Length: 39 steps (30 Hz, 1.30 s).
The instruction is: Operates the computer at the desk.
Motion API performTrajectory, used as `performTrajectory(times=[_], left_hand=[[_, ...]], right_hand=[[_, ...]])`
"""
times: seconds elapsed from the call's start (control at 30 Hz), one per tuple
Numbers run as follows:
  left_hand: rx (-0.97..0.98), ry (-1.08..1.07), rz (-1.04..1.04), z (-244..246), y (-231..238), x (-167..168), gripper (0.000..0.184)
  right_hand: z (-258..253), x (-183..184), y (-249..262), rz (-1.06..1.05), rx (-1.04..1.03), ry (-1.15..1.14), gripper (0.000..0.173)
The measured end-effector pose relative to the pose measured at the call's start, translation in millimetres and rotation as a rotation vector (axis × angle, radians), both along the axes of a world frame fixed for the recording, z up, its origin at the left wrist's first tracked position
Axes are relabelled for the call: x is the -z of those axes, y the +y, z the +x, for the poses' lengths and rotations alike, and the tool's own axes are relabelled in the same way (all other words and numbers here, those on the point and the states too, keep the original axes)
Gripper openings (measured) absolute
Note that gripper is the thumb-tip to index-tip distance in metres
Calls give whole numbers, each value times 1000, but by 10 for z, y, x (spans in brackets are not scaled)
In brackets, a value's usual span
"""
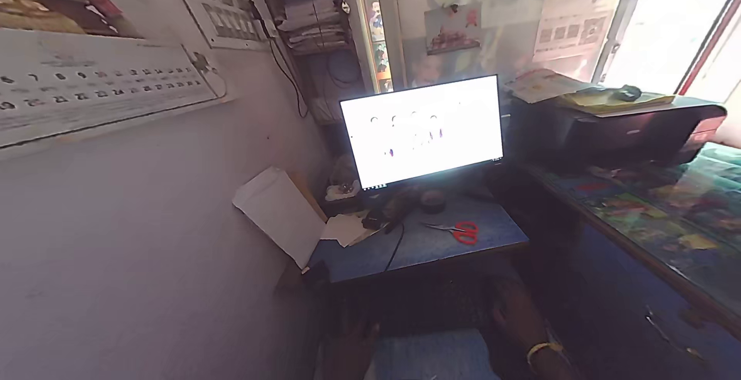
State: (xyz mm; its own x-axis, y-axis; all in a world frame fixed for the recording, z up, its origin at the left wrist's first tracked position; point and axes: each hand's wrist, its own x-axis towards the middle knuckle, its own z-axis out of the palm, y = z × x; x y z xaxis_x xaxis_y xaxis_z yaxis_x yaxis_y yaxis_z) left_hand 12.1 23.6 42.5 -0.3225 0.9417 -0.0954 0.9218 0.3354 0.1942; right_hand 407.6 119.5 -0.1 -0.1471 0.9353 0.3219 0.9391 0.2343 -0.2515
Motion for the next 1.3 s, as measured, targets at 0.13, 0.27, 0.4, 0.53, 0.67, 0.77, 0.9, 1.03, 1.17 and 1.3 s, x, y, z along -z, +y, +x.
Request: performTrajectory(times=[0.13, 0.27, 0.4, 0.53, 0.67, 0.77, 0.9, 1.03, 1.17, 1.3], left_hand=[[12, -45, 42, 59, -12, -73, 63], [-3, -38, 13, 50, -16, -60, 64], [-27, -21, -25, 71, -25, -77, 66], [-15, -10, -14, 70, -40, -71, 66], [-15, 3, -36, 61, -53, -45, 67], [-21, 2, -33, 57, -60, -27, 67], [-22, 15, -27, 38, -54, 4, 66], [-30, -9, 60, -3, -137, 25, 55], [-77, -14, 96, -18, -272, 42, 57], [-52, -4, 286, -120, -373, 344, 55]], right_hand=[[-9, -70, -18, -119, 37, -25, 58], [-9, -10, 15, -87, 37, -16, 54], [11, 61, 22, -18, 26, 15, 51], [-3, 51, 20, -17, 62, 33, 46], [-9, 24, 11, -67, 84, 30, 47], [-24, -9, 11, -91, 98, 26, 51], [-31, -29, 18, -110, 117, 23, 54], [-30, -10, 9, -111, 120, 38, 54], [-28, -15, 15, -139, 126, 34, 56], [-32, -7, 32, -117, 122, 20, 52]])
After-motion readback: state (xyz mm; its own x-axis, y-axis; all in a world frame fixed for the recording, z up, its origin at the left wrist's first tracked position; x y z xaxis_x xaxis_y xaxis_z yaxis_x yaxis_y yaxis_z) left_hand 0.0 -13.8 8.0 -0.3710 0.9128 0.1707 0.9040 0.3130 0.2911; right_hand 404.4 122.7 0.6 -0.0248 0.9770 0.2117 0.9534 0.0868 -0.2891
